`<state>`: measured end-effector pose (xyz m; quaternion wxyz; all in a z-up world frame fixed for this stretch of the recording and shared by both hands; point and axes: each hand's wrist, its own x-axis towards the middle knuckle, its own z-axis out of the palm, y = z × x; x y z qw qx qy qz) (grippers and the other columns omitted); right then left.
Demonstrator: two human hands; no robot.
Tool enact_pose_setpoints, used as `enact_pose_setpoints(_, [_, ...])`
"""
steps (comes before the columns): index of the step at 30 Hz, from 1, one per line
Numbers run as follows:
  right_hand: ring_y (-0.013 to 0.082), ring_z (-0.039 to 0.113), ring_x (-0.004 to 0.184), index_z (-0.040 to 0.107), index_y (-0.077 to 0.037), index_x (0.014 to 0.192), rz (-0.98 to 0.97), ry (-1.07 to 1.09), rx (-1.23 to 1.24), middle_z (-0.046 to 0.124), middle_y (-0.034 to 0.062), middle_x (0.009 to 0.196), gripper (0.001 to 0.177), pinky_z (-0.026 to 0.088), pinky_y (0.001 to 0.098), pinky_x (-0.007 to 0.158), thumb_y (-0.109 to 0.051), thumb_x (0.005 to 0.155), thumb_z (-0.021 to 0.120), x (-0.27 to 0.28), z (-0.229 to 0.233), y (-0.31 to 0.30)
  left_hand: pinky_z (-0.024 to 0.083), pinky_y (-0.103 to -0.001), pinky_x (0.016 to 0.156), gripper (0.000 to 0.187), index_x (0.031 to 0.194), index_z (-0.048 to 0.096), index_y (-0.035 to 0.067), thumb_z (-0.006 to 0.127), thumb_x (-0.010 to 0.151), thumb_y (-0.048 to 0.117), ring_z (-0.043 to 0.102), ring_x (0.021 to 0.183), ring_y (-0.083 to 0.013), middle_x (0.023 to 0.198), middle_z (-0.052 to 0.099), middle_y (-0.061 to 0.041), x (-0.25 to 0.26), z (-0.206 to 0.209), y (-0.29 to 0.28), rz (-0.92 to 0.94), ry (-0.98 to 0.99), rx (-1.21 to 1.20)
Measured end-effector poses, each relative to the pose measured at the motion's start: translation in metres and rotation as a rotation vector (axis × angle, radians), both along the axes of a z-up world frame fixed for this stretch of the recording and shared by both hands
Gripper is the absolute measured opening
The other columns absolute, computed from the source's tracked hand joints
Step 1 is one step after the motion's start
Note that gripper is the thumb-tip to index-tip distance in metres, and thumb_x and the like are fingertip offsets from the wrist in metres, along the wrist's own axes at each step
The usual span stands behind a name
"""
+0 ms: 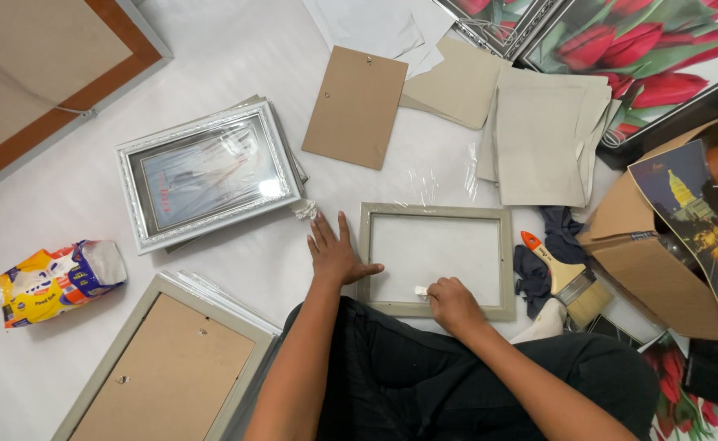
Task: Framing a poster by cleaning the glass, inserting the artwork, and securing the backboard.
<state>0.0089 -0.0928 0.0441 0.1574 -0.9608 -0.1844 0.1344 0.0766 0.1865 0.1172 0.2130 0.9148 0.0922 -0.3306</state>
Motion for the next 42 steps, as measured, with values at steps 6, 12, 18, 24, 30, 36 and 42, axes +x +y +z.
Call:
enact_pose_setpoints(6, [0.0267, 0.065, 0.087, 0.068, -0.014, 0.085, 0.055, -0.038, -0.041, 0.06, 0.0064, 0.078, 0.014, 0.056, 0.0353, 0.078, -0.018, 0.093, 0.057, 0.026, -0.017, 0.001, -0.012, -0.056, 0.124, 0.161, 0.165, -0.017, 0.019, 0.077, 0.054, 0.088, -0.023, 0.156, -0.0396, 0.17, -0.023, -0.02, 0.016, -0.018, 0.009, -0.08, 0.147, 0.059])
enact_pose_setpoints(12, [0.0342, 0.067, 0.089, 0.072, -0.009, 0.092, -0.149, -0.084, 0.071, 0.067, 0.0137, 0.084, 0.014, 0.056, 0.0435, 0.085, -0.013, 0.093, 0.059, 0.119, -0.012, 0.026, -0.015, -0.059, 0.122, 0.165, 0.164, -0.02, 0.018, 0.081, 0.053, 0.085, -0.028, 0.153, -0.0417, 0.168, -0.027, -0.021, 0.024, -0.021, 0.007, -0.079, 0.195, 0.074])
enact_pose_setpoints(18, [0.0329, 0.067, 0.088, 0.073, -0.007, 0.092, -0.166, -0.198, 0.063, 0.065, 0.0126, 0.082, 0.014, 0.055, 0.0422, 0.085, -0.013, 0.094, 0.061, 0.135, -0.02, 0.035, -0.016, -0.059, 0.122, 0.168, 0.164, -0.021, 0.02, 0.083, 0.049, 0.085, -0.03, 0.152, -0.0427, 0.167, -0.029, -0.021, 0.025, -0.035, 0.007, -0.051, 0.191, 0.061])
enact_pose_setpoints(24, [0.0281, 0.065, 0.088, 0.071, -0.012, 0.087, 0.035, -0.135, 0.043, 0.06, 0.0066, 0.078, 0.012, 0.054, 0.0373, 0.082, -0.013, 0.09, 0.059, 0.055, -0.028, 0.025, -0.016, -0.061, 0.121, 0.17, 0.164, -0.021, 0.02, 0.084, 0.047, 0.085, -0.031, 0.151, -0.0435, 0.167, -0.03, -0.021, 0.02, -0.047, 0.007, -0.066, 0.156, 0.079])
enact_pose_setpoints(30, [0.0238, 0.063, 0.084, 0.07, -0.012, 0.088, 0.175, -0.012, 0.027, 0.059, 0.0038, 0.078, 0.014, 0.054, 0.0328, 0.078, -0.008, 0.091, 0.057, -0.005, -0.005, 0.03, -0.017, -0.061, 0.121, 0.169, 0.164, -0.019, 0.019, 0.083, 0.048, 0.086, -0.03, 0.152, -0.0429, 0.168, -0.029, -0.02, 0.02, -0.042, 0.009, -0.058, 0.139, 0.056])
enact_pose_setpoints(36, [0.0262, 0.064, 0.09, 0.069, -0.014, 0.091, 0.135, -0.083, -0.055, 0.06, 0.0051, 0.081, 0.009, 0.054, 0.0377, 0.083, -0.017, 0.092, 0.06, 0.044, -0.045, 0.03, -0.019, -0.061, 0.12, 0.17, 0.164, -0.019, 0.02, 0.083, 0.046, 0.086, -0.031, 0.151, -0.0422, 0.167, -0.03, -0.019, 0.021, -0.049, 0.009, -0.052, 0.134, 0.06])
enact_pose_setpoints(42, [0.0312, 0.066, 0.088, 0.069, -0.007, 0.093, -0.037, -0.234, 0.04, 0.061, 0.0104, 0.081, 0.012, 0.055, 0.041, 0.081, -0.011, 0.093, 0.058, 0.128, -0.031, 0.061, -0.019, -0.06, 0.12, 0.169, 0.164, -0.019, 0.021, 0.081, 0.046, 0.088, -0.03, 0.152, -0.0409, 0.168, -0.029, -0.019, 0.02, -0.049, 0.01, -0.054, 0.149, 0.051])
